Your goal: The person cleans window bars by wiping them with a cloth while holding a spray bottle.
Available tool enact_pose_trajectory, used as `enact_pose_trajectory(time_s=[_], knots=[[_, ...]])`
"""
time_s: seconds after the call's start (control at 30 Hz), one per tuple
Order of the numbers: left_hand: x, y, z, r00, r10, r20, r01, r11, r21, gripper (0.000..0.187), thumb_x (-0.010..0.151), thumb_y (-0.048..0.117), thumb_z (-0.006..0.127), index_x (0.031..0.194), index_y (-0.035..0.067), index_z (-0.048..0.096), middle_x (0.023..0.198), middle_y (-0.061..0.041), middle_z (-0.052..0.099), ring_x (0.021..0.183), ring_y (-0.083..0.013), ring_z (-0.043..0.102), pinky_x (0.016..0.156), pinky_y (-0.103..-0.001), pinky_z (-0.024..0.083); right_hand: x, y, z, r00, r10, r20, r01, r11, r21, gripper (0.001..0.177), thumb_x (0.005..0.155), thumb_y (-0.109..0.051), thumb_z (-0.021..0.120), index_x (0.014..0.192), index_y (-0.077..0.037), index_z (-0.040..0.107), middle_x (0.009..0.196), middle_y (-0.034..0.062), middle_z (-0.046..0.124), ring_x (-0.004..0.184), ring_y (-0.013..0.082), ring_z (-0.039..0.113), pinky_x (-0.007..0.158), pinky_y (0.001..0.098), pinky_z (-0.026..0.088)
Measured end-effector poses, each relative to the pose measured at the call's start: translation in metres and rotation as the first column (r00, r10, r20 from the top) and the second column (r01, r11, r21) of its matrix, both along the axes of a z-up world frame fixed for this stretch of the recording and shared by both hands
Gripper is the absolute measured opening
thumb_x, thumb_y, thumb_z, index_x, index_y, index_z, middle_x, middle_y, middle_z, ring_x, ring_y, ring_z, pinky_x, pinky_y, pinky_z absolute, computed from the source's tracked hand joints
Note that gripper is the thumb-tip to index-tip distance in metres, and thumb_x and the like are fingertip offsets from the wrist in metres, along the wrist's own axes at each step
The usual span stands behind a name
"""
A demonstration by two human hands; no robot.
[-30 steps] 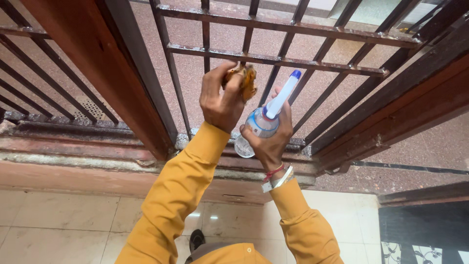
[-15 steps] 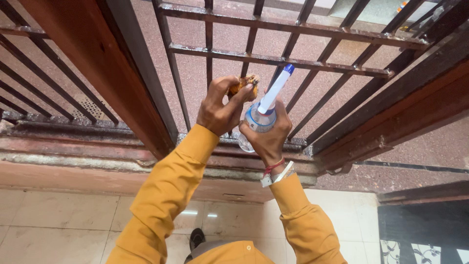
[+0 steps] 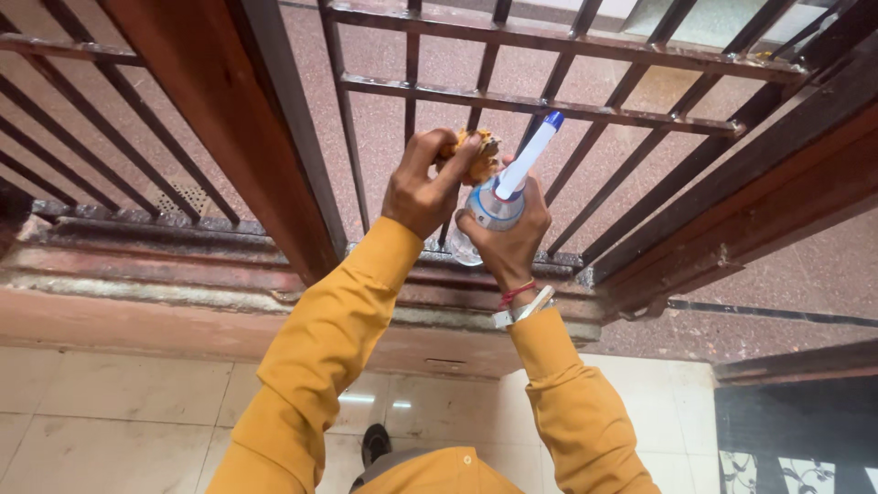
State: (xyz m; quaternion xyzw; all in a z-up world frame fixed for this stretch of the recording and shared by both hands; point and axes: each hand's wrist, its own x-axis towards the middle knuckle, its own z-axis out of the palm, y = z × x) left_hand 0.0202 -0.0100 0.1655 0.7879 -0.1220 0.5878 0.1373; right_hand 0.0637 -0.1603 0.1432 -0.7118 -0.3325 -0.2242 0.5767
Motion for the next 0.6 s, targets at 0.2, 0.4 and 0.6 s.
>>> enact_pose_trajectory(time_s=[0.2, 0.4, 0.6], knots=[[0.007, 0.015, 0.005, 0.999, 0.035, -0.034, -0.027, 0.978, 0.206, 0.039, 0.091, 0.011, 0.078, 0.128, 0.004, 0.068, 0.114, -0.011, 0.057, 0.102, -0.0256, 0.065, 0.083, -0.031, 0.065, 0.004, -0.004, -0.004, 0.998, 0.055, -0.022, -0.055, 0.998, 0.011, 0.07, 0.069, -0.015, 0.085, 0.133, -0.001, 0.059, 0.11, 0.0081, 0.069, 0.095, 0.0174, 0.072, 0.087, 0.03, 0.063], [0.026, 0.037, 0.008, 1.0, 0.013, -0.027, 0.001, 0.881, 0.474, 0.027, 0.095, 0.012, 0.078, 0.116, -0.001, 0.068, 0.112, -0.01, 0.057, 0.103, -0.0237, 0.063, 0.083, -0.029, 0.065, 0.001, -0.01, -0.001, 0.991, 0.131, 0.03, -0.13, 0.991, -0.032, 0.074, 0.071, -0.014, 0.085, 0.138, 0.001, 0.058, 0.121, 0.0109, 0.067, 0.108, 0.0195, 0.068, 0.098, 0.0325, 0.059], [0.014, 0.011, 0.001, 0.994, -0.082, -0.069, 0.087, 0.994, 0.063, 0.032, 0.087, 0.008, 0.081, 0.117, 0.01, 0.071, 0.112, -0.008, 0.061, 0.099, -0.0227, 0.068, 0.084, -0.031, 0.065, -0.008, -0.004, 0.005, 0.999, 0.049, 0.012, -0.048, 0.997, -0.063, 0.075, 0.071, -0.017, 0.083, 0.138, 0.001, 0.056, 0.119, 0.0102, 0.065, 0.105, 0.0197, 0.069, 0.095, 0.0314, 0.06]])
